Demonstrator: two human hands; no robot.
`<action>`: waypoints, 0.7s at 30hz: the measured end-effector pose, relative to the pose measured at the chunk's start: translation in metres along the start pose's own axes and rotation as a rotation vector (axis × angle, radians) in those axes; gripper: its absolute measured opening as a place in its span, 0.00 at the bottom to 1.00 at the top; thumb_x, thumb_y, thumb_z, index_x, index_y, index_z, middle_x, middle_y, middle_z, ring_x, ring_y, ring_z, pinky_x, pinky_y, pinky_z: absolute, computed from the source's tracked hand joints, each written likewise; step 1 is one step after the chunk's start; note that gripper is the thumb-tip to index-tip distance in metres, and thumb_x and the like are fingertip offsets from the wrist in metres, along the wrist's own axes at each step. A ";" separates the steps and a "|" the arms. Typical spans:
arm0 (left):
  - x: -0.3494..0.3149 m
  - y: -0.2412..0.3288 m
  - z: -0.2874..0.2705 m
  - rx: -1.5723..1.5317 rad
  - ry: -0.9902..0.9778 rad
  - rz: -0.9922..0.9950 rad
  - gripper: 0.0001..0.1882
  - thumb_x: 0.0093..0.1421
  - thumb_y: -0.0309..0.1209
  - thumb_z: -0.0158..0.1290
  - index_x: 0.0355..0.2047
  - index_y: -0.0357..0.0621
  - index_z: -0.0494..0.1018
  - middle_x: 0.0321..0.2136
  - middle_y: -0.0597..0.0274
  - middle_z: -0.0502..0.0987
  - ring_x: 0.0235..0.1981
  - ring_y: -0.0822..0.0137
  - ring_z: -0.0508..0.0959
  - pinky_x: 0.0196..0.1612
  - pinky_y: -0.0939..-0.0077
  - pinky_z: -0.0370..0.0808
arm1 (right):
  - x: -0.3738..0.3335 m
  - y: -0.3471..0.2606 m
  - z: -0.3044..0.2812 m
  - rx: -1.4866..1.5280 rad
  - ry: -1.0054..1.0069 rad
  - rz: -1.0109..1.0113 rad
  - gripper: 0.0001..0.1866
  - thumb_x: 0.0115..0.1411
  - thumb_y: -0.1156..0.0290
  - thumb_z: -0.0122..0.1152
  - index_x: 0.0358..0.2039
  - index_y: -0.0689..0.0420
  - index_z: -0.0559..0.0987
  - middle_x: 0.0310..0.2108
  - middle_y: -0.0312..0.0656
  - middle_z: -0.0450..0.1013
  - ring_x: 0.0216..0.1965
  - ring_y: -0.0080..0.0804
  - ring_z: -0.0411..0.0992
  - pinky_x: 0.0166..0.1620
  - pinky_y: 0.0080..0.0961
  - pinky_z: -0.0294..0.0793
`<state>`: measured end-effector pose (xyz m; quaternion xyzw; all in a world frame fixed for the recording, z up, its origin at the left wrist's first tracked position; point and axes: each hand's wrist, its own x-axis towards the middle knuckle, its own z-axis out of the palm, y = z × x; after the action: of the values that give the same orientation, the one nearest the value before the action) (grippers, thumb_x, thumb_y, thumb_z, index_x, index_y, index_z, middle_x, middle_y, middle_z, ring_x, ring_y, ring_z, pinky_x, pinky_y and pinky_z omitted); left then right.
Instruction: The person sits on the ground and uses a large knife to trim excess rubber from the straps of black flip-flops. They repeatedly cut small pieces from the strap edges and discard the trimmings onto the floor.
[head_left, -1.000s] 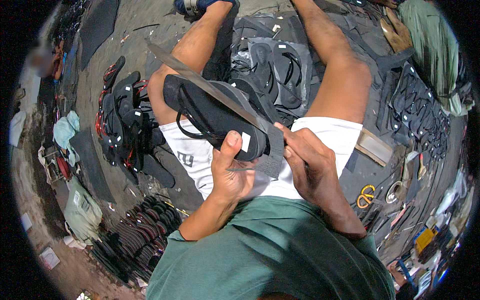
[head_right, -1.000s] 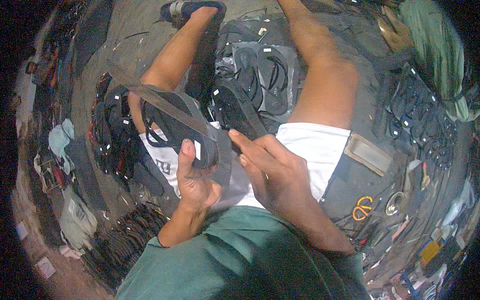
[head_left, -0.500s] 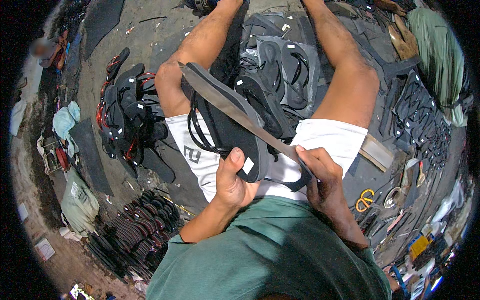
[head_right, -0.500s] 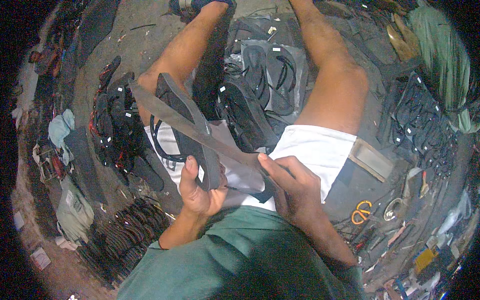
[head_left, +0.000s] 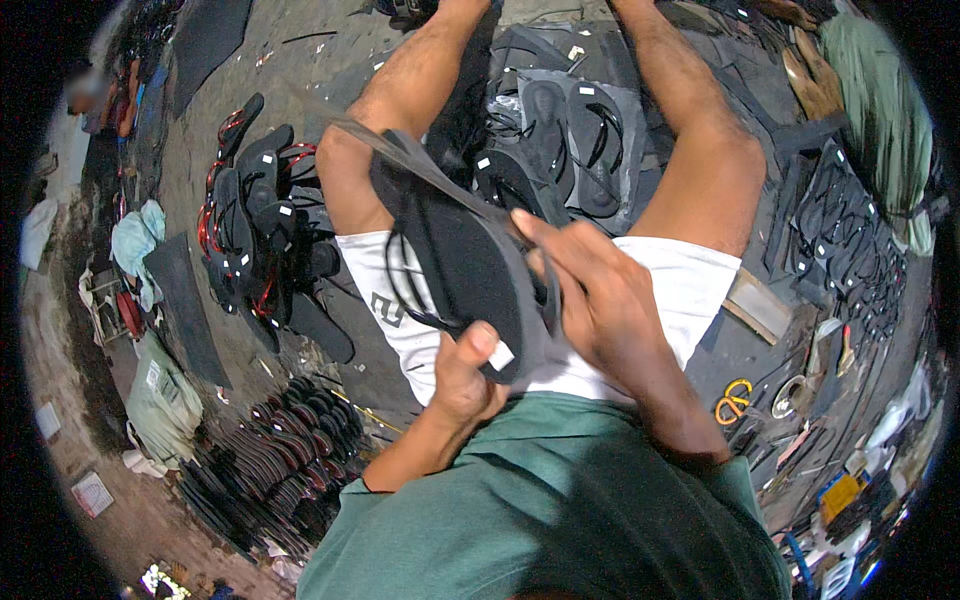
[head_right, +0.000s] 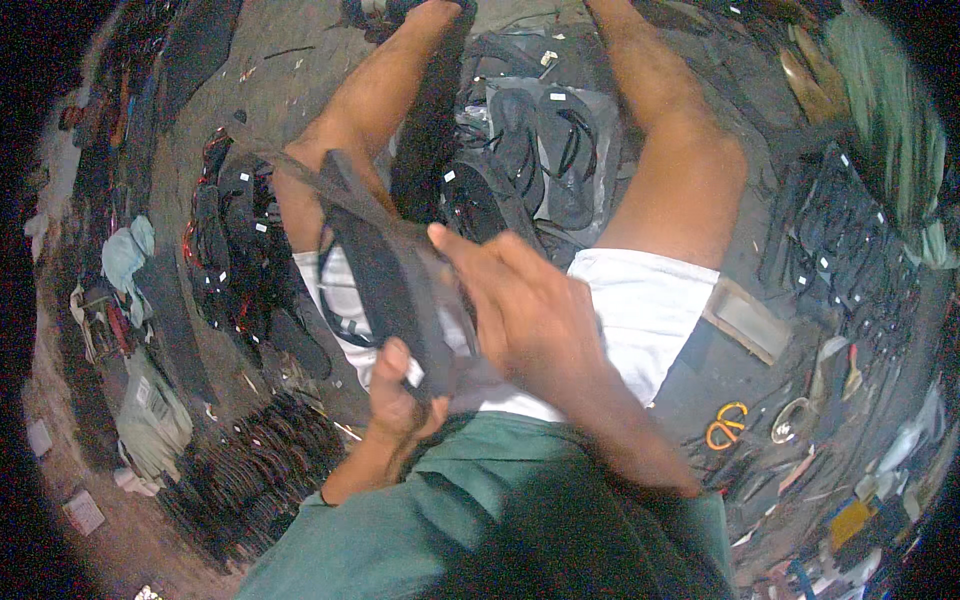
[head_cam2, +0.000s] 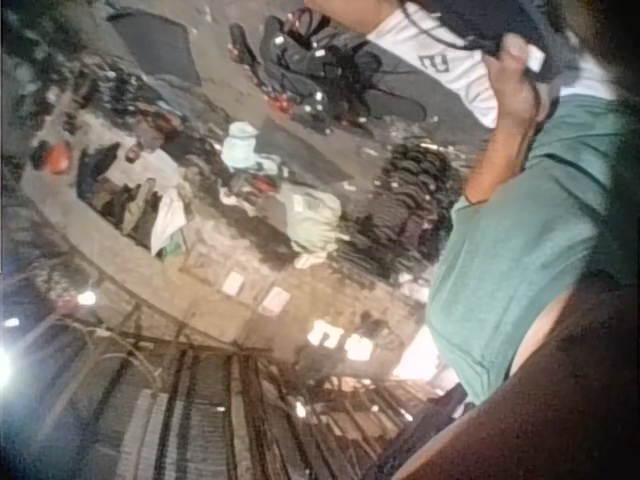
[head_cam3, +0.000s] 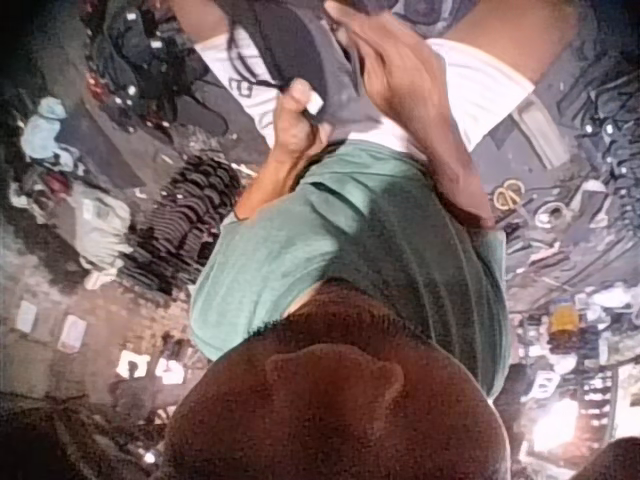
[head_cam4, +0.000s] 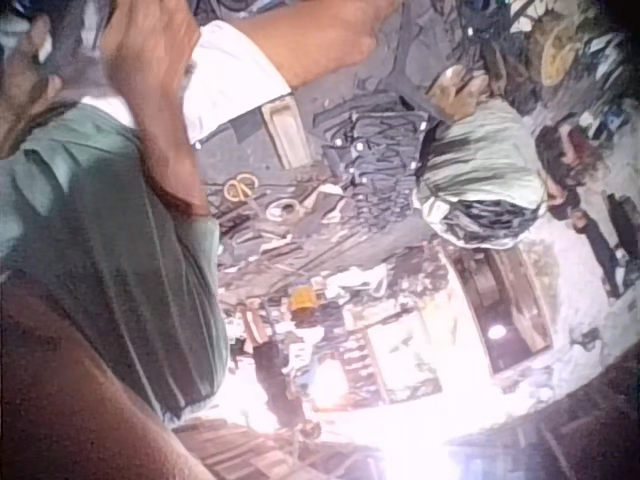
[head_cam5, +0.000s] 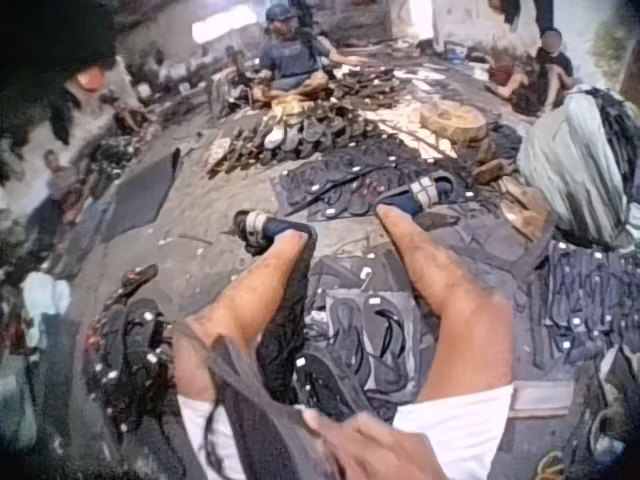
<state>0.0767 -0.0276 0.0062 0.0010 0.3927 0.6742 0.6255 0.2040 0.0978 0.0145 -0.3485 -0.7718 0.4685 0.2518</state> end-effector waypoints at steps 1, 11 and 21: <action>-0.004 -0.001 -0.001 0.071 0.052 -0.016 0.43 0.52 0.40 0.65 0.64 0.33 0.61 0.55 0.51 0.75 0.54 0.58 0.78 0.59 0.62 0.76 | 0.010 0.012 0.006 0.032 -0.009 -0.011 0.21 0.66 0.70 0.59 0.59 0.51 0.77 0.30 0.46 0.73 0.30 0.46 0.76 0.34 0.37 0.76; 0.038 0.092 -0.077 -0.212 -0.033 0.464 0.35 0.65 0.50 0.57 0.59 0.33 0.68 0.59 0.49 0.73 0.64 0.60 0.70 0.70 0.66 0.62 | -0.002 0.069 -0.018 0.576 0.240 0.498 0.26 0.74 0.55 0.48 0.67 0.55 0.69 0.36 0.35 0.75 0.32 0.18 0.70 0.35 0.18 0.71; 0.161 -0.113 -0.114 0.870 0.523 -0.163 0.56 0.52 0.37 0.70 0.71 0.30 0.46 0.65 0.35 0.61 0.63 0.50 0.69 0.63 0.67 0.68 | -0.010 0.083 -0.031 0.669 0.473 0.574 0.18 0.67 0.57 0.63 0.46 0.59 0.76 0.27 0.33 0.73 0.27 0.18 0.70 0.30 0.18 0.69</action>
<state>0.0803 0.0381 -0.2118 0.0616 0.7790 0.3751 0.4987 0.2577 0.1339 -0.0475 -0.5438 -0.3741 0.6486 0.3789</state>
